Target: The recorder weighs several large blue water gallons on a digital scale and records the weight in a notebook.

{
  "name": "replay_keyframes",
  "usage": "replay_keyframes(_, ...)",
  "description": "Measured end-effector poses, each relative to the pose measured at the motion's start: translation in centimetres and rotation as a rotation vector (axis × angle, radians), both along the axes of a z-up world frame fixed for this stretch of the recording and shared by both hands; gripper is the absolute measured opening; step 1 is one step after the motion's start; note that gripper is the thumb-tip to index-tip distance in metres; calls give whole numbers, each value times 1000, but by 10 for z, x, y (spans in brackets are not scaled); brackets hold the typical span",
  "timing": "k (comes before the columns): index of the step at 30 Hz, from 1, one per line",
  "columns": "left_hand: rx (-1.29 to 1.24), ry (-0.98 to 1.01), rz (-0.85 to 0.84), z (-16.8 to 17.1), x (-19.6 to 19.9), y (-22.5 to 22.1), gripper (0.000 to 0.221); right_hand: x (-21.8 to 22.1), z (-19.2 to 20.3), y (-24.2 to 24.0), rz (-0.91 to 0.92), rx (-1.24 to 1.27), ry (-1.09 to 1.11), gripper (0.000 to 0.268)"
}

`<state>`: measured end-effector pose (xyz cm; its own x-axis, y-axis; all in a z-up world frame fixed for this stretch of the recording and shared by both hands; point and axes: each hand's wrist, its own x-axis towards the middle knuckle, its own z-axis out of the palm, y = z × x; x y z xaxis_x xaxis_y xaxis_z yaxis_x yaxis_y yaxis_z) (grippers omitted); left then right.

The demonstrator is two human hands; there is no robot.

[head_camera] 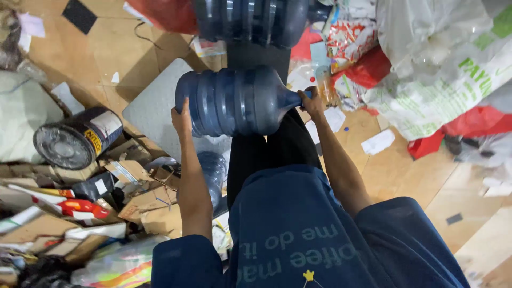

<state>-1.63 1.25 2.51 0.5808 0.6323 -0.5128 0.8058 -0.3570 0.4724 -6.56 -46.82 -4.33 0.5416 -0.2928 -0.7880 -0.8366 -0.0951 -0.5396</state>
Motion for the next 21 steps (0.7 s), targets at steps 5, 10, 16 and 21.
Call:
replay_keyframes(5,61,-103,233,12,-49,33,87,52,53,22,127,129,-44,45)
replay_keyframes(10,153,-150,560,24,-132,32,85,125,120,51,359,358,-56,41)
replay_keyframes(16,57,-365,1042,5,-257,-11,91,173,204,131,848,412,-156,41)
replay_keyframes(21,-88,-652,1344,-57,-345,-61,81,138,305,231,1177,286,-345,37)
